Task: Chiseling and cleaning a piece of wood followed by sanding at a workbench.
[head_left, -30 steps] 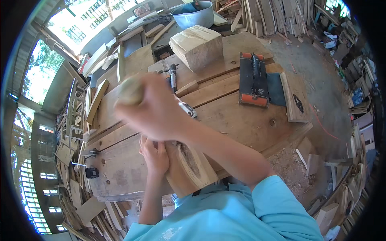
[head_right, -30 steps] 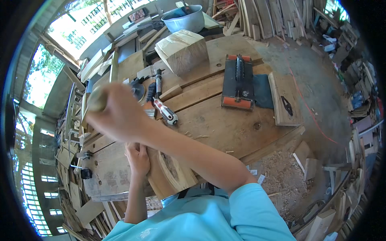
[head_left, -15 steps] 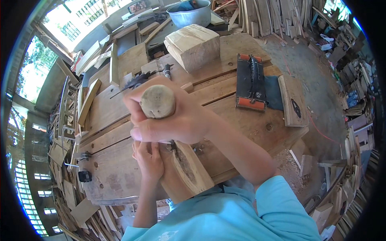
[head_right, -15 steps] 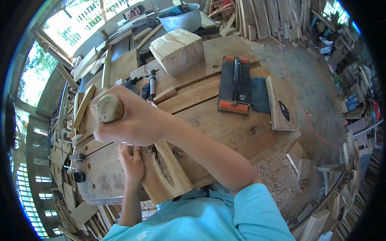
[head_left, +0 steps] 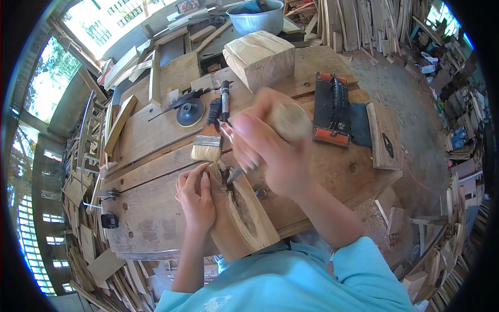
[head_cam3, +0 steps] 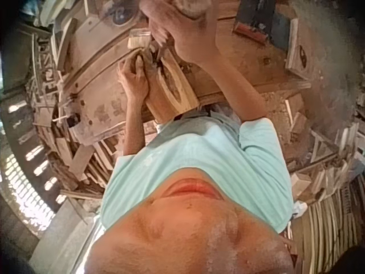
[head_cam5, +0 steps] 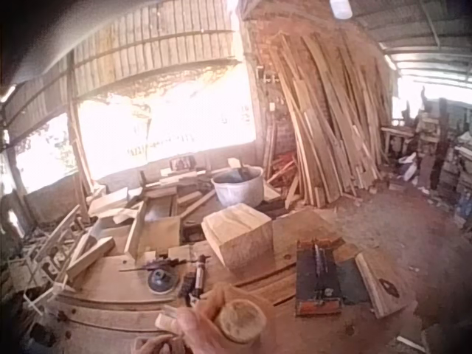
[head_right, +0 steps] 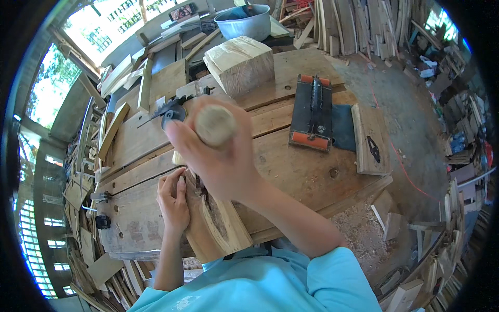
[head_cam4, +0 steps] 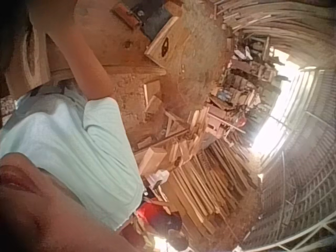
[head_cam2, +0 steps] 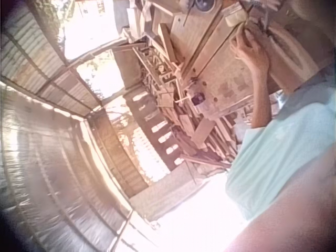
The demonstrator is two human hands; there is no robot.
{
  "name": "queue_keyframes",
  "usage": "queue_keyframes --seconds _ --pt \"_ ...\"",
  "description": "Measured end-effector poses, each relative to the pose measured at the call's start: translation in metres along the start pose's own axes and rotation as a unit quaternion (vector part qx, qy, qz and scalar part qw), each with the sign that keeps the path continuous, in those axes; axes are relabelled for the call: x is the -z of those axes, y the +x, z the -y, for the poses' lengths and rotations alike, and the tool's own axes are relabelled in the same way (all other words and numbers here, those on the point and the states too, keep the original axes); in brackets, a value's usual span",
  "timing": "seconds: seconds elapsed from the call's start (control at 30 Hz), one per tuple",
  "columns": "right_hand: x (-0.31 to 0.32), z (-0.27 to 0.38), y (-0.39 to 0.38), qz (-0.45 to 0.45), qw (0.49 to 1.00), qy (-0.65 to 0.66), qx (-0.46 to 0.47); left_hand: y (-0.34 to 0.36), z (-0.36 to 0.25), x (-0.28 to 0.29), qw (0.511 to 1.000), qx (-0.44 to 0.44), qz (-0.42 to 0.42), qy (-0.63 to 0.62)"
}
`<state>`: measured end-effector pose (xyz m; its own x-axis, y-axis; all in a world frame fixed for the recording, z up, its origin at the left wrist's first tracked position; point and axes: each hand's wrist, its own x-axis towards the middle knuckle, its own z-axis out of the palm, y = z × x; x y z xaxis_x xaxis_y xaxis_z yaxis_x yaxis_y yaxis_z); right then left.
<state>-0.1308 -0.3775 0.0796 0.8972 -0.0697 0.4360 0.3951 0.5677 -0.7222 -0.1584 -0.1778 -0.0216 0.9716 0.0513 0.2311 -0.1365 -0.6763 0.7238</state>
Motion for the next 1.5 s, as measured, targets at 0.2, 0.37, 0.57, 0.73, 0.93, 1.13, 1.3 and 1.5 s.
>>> queue_keyframes --seconds 0.2,0.37,0.57,0.73,0.93,1.13,1.3,1.5 --pt "0.007 0.025 -0.061 -0.014 0.997 0.066 0.027 -0.002 0.000 0.001 1.000 0.012 0.001 0.001" --pt "0.040 0.070 -0.072 0.086 0.929 -0.349 0.088 0.000 0.003 -0.004 0.998 -0.027 -0.009 -0.050" --pt "0.071 0.109 -0.124 -0.099 0.942 -0.264 -0.179 0.001 0.009 -0.004 0.996 -0.025 -0.008 -0.085" --pt "0.133 0.143 -0.136 -0.489 0.861 -0.071 0.119 0.001 0.011 -0.003 0.996 -0.037 -0.007 -0.076" --pt "0.308 0.224 -0.066 -0.534 0.716 -0.397 0.211 0.001 0.008 -0.004 0.997 -0.035 -0.001 -0.072" --pt "0.422 0.267 -0.008 -0.564 0.579 -0.569 0.151 0.000 0.009 -0.002 0.996 -0.036 -0.011 -0.078" --pt "0.456 0.296 0.021 -0.601 0.271 -0.751 0.030 -0.001 0.007 -0.002 0.997 -0.015 -0.019 -0.077" --pt "0.388 0.306 0.016 -0.399 0.644 -0.647 0.079 -0.001 0.005 0.000 1.000 0.007 -0.005 -0.026"
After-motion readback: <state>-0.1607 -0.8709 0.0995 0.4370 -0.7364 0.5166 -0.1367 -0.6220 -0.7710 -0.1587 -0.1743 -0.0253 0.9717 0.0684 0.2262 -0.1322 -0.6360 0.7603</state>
